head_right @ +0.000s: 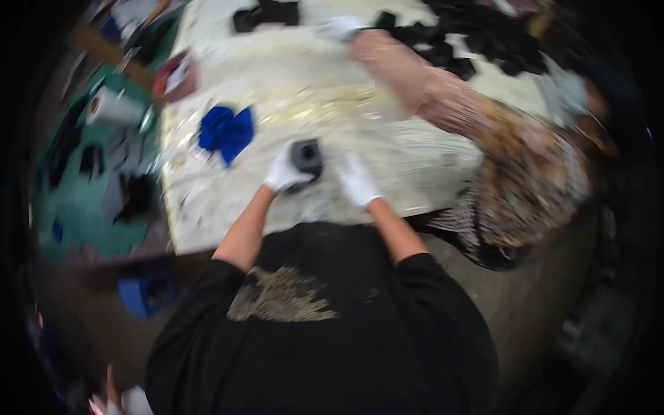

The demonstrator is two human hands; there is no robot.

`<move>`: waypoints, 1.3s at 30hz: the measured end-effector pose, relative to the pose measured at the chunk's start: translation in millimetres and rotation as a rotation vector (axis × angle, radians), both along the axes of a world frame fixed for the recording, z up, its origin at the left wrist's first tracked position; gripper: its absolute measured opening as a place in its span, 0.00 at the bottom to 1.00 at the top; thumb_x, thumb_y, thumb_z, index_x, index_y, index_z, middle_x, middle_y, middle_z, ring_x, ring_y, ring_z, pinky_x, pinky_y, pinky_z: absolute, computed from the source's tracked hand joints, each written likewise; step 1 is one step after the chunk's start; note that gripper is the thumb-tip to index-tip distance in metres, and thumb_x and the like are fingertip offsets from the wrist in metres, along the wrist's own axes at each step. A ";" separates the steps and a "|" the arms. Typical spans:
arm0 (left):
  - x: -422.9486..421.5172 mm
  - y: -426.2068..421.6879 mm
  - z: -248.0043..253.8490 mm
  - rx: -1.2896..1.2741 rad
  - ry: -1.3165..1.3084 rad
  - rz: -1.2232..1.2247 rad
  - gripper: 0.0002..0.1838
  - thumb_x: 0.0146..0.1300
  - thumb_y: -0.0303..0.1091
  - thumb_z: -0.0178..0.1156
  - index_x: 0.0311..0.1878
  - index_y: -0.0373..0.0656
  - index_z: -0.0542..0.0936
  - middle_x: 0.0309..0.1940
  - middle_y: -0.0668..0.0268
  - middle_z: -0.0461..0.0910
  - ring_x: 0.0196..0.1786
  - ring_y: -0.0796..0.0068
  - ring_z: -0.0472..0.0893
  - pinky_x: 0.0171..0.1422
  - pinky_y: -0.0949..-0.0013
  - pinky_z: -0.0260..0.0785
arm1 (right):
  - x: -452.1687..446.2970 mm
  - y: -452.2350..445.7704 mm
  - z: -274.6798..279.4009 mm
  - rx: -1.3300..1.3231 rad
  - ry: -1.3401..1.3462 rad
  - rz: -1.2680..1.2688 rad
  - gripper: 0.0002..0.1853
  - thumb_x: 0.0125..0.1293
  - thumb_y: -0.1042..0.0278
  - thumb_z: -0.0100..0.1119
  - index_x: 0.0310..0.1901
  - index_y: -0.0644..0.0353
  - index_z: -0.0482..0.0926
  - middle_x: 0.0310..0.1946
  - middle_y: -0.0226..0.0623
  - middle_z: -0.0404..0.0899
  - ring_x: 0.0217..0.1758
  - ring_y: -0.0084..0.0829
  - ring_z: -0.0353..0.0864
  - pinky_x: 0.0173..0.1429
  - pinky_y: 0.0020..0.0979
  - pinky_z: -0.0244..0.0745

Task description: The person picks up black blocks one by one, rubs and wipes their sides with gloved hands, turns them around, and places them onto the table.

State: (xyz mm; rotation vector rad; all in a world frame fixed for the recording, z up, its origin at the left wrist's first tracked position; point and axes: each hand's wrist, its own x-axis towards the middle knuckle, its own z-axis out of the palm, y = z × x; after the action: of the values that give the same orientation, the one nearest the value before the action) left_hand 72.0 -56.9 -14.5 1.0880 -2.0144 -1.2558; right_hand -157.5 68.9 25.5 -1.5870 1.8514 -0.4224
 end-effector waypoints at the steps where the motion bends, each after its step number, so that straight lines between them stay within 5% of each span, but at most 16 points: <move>1: 0.9 -0.7 -1.2 -0.052 0.078 -0.008 0.48 0.33 0.45 0.83 0.62 0.39 0.75 0.53 0.52 0.82 0.57 0.54 0.81 0.67 0.56 0.73 | 14.8 -14.9 30.1 0.112 -0.131 -0.111 0.41 0.79 0.39 0.42 0.75 0.72 0.60 0.78 0.63 0.54 0.83 0.54 0.51 0.85 0.40 0.46; 2: 3.0 -1.6 4.5 0.085 0.101 -0.052 0.46 0.35 0.37 0.82 0.62 0.39 0.74 0.57 0.55 0.82 0.62 0.60 0.80 0.70 0.58 0.71 | 23.4 -22.4 30.7 0.042 -0.214 -0.120 0.45 0.76 0.34 0.45 0.75 0.72 0.59 0.78 0.62 0.53 0.84 0.53 0.50 0.85 0.39 0.45; 6: 9.6 9.1 14.0 -0.018 -0.156 -0.081 0.57 0.32 0.31 0.83 0.71 0.39 0.65 0.65 0.52 0.75 0.68 0.54 0.76 0.74 0.58 0.69 | 47.2 -47.0 35.3 -0.018 -0.493 -0.234 0.47 0.76 0.35 0.47 0.78 0.72 0.53 0.80 0.60 0.50 0.85 0.48 0.47 0.85 0.34 0.43; 10: 18.9 14.6 40.4 -0.233 0.027 -0.229 0.57 0.36 0.31 0.82 0.74 0.46 0.63 0.69 0.51 0.69 0.72 0.51 0.70 0.75 0.56 0.67 | 58.8 -37.3 70.3 0.033 -0.232 -0.057 0.39 0.77 0.42 0.47 0.75 0.69 0.62 0.79 0.57 0.55 0.83 0.48 0.53 0.83 0.36 0.49; 12: 18.0 28.1 65.2 0.100 0.014 -0.277 0.59 0.39 0.35 0.81 0.77 0.46 0.60 0.75 0.49 0.62 0.75 0.49 0.66 0.76 0.55 0.65 | 52.7 -21.5 82.0 -0.007 -0.177 -0.022 0.36 0.78 0.43 0.47 0.74 0.67 0.65 0.78 0.57 0.57 0.82 0.48 0.56 0.82 0.37 0.53; 17: 19.5 46.7 60.3 0.424 0.181 -0.141 0.53 0.46 0.39 0.77 0.76 0.44 0.63 0.73 0.49 0.64 0.75 0.49 0.67 0.77 0.55 0.64 | 58.5 -2.0 101.6 -0.009 -0.078 0.041 0.34 0.78 0.45 0.47 0.73 0.66 0.67 0.76 0.59 0.60 0.77 0.54 0.64 0.78 0.40 0.60; 24: 7.4 54.9 35.3 0.085 0.115 -0.037 0.48 0.48 0.32 0.71 0.75 0.42 0.64 0.70 0.48 0.68 0.74 0.50 0.68 0.79 0.58 0.61 | 64.8 1.8 105.1 -0.090 0.113 0.272 0.30 0.77 0.49 0.48 0.71 0.64 0.69 0.74 0.61 0.62 0.71 0.56 0.71 0.74 0.43 0.66; 28: 12.8 46.6 25.0 0.207 0.187 -0.122 0.54 0.47 0.30 0.72 0.80 0.40 0.57 0.73 0.50 0.67 0.76 0.58 0.68 0.79 0.60 0.61 | 59.5 -5.0 99.0 -0.171 0.231 0.455 0.26 0.75 0.52 0.51 0.65 0.65 0.74 0.70 0.58 0.69 0.67 0.55 0.74 0.70 0.45 0.70; 31: 13.3 45.8 47.5 0.443 0.274 -0.150 0.62 0.46 0.36 0.77 0.82 0.37 0.51 0.75 0.48 0.64 0.76 0.59 0.67 0.80 0.61 0.60 | 64.3 -11.9 96.0 -0.186 0.208 0.405 0.32 0.74 0.44 0.49 0.63 0.67 0.73 0.68 0.54 0.70 0.71 0.55 0.69 0.73 0.48 0.65; 35: 5.4 37.5 -7.0 0.642 0.455 -0.055 0.61 0.47 0.33 0.79 0.81 0.37 0.51 0.74 0.50 0.65 0.75 0.61 0.68 0.79 0.61 0.61 | 77.0 -18.5 86.7 -0.258 0.222 0.364 0.36 0.74 0.38 0.47 0.63 0.68 0.72 0.68 0.53 0.69 0.73 0.54 0.66 0.76 0.50 0.61; 38: 9.3 44.9 18.7 0.485 0.406 -0.129 0.60 0.47 0.32 0.79 0.81 0.37 0.52 0.73 0.51 0.67 0.74 0.60 0.70 0.78 0.60 0.63 | 73.7 -33.9 100.6 -0.104 0.019 0.349 0.35 0.75 0.40 0.48 0.66 0.66 0.71 0.68 0.53 0.71 0.73 0.51 0.68 0.76 0.43 0.62; 39: 1.1 39.9 30.2 0.325 0.325 -0.122 0.54 0.45 0.32 0.78 0.77 0.37 0.60 0.68 0.53 0.72 0.69 0.60 0.74 0.74 0.59 0.67 | 73.1 -42.7 117.5 -0.014 -0.081 0.326 0.35 0.75 0.40 0.49 0.68 0.65 0.71 0.68 0.53 0.72 0.73 0.50 0.69 0.76 0.40 0.62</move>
State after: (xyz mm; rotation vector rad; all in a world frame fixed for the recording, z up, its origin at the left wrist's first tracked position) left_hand 73.2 -17.0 15.7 0.8399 -1.6904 -1.7447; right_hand -84.4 26.3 143.0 -1.8137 1.4974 -0.3463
